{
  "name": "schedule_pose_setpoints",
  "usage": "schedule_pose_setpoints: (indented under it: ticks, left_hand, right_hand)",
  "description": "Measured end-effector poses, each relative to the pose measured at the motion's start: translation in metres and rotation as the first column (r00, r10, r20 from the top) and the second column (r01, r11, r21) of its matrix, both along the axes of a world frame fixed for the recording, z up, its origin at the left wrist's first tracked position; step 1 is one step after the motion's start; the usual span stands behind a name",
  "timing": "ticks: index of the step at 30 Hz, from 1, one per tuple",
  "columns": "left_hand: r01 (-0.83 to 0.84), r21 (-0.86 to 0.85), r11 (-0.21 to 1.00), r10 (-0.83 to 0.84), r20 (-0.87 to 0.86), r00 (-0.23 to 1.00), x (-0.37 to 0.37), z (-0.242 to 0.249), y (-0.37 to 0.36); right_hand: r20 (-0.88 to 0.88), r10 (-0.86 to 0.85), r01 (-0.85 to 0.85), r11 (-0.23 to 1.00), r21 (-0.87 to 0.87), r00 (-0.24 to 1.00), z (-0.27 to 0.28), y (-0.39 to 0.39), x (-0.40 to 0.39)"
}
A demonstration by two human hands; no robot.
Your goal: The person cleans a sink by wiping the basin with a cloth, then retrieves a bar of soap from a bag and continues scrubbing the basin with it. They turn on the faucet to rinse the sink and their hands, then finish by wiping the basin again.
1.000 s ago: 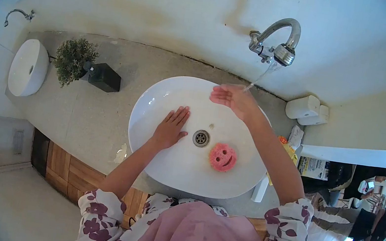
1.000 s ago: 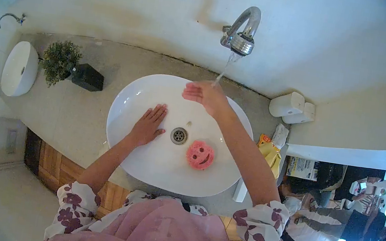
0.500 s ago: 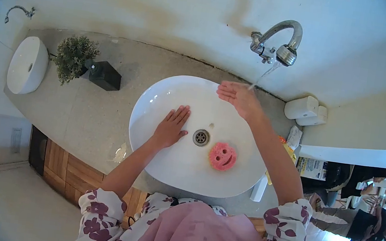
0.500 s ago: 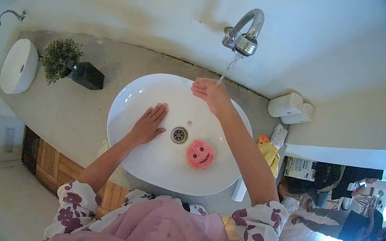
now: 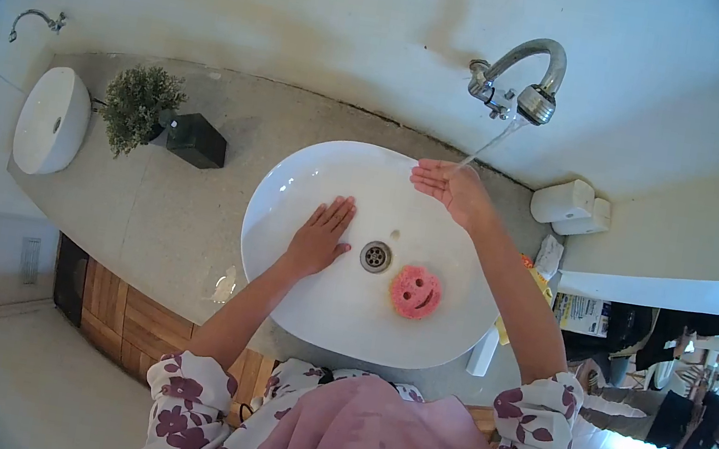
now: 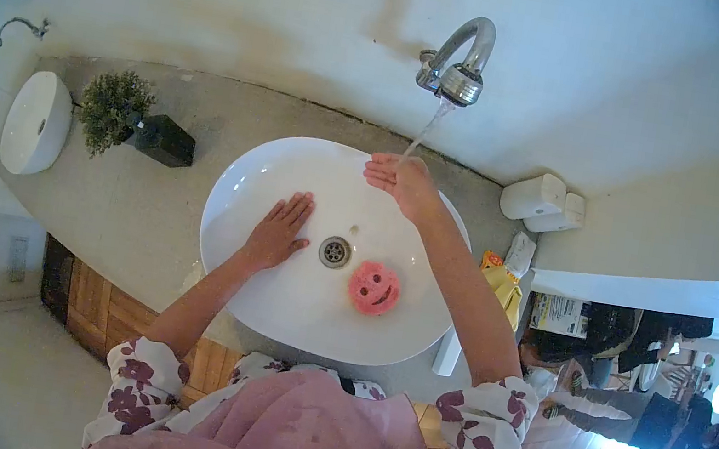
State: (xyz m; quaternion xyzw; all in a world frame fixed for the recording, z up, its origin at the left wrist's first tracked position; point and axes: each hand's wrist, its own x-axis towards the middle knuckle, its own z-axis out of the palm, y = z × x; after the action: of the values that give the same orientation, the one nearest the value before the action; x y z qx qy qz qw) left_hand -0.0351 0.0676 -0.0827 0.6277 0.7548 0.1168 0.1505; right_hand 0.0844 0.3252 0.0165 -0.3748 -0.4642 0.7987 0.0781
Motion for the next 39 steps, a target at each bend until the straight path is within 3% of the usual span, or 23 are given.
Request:
schedule_pose_setpoints:
  ticks: [4, 6, 7, 9, 10, 12, 15, 22, 24, 28, 30, 34, 37, 39]
  left_hand:
    - [-0.001, -0.017, 1.0, 0.001, -0.015, 1.0, 0.001, 0.002, 0.001]
    - [0.001, -0.013, 1.0, -0.001, -0.014, 1.0, 0.001, 0.004, 0.001]
    - [-0.001, -0.005, 1.0, 0.001, -0.009, 1.0, 0.001, 0.004, 0.001]
    - [-0.002, 0.028, 1.0, 0.002, -0.007, 1.0, -0.001, 0.002, 0.0]
    - [-0.001, 0.061, 0.998, 0.001, 0.0, 1.0, -0.001, 0.001, 0.001]
    - [0.0, 0.064, 0.998, 0.0, -0.002, 1.0, -0.002, 0.001, 0.003]
    - [0.005, 0.07, 0.998, -0.003, -0.015, 1.0, 0.0, 0.002, 0.004]
    - [0.001, 0.041, 0.999, -0.001, -0.005, 1.0, 0.0, 0.007, 0.005]
    - [0.004, 0.043, 0.999, -0.003, -0.005, 1.0, -0.001, 0.007, 0.004]
    - [0.015, 0.063, 0.998, -0.014, -0.027, 1.0, -0.001, 0.006, 0.003]
    - [0.008, 0.056, 0.998, -0.008, -0.017, 1.0, 0.0, 0.006, 0.004]
    - [0.017, 0.059, 0.998, -0.017, 0.013, 1.0, -0.001, 0.006, 0.006]
    - [0.039, 0.091, 0.995, -0.04, 0.014, 0.999, -0.006, 0.004, 0.008]
    - [0.036, 0.117, 0.992, -0.035, -0.011, 0.999, -0.009, 0.009, 0.008]
  right_hand:
    - [-0.063, 0.023, -0.018, 0.997, 0.07, 0.998, 0.016, -0.011, -0.018]
    - [-0.099, 0.221, -0.224, 0.974, -0.021, 0.97, 0.033, -0.016, -0.03]
    - [-0.101, 0.223, -0.226, 0.974, -0.022, 0.97, 0.035, -0.017, -0.03]
    - [-0.081, 0.384, -0.38, 0.923, 0.066, 0.92, 0.036, -0.015, -0.026]
    - [-0.081, 0.385, -0.38, 0.922, 0.067, 0.919, 0.032, -0.012, -0.021]
    - [-0.063, 0.189, -0.19, 0.982, -0.007, 0.98, 0.022, -0.003, -0.008]
    - [0.007, 0.079, -0.078, 0.996, -0.04, 0.997, 0.015, 0.004, 0.006]
    - [-0.136, 0.074, -0.088, 0.991, -0.099, 0.988, 0.034, -0.035, -0.046]
    - [-0.28, 0.161, -0.203, 0.971, -0.127, 0.946, 0.043, -0.043, -0.058]
    - [-0.288, 0.144, -0.169, 0.984, -0.062, 0.947, 0.037, -0.032, -0.041]
    - [-0.182, -0.035, 0.008, 0.99, -0.144, 0.983, 0.017, -0.016, -0.017]
    - [-0.087, -0.113, 0.104, 0.99, -0.1, 0.99, -0.007, 0.003, 0.012]
    - [-0.146, -0.072, 0.055, 0.992, -0.115, 0.987, -0.002, 0.0, 0.01]
    - [-0.153, 0.29, -0.277, 0.956, 0.1, 0.945, 0.02, -0.019, 0.001]
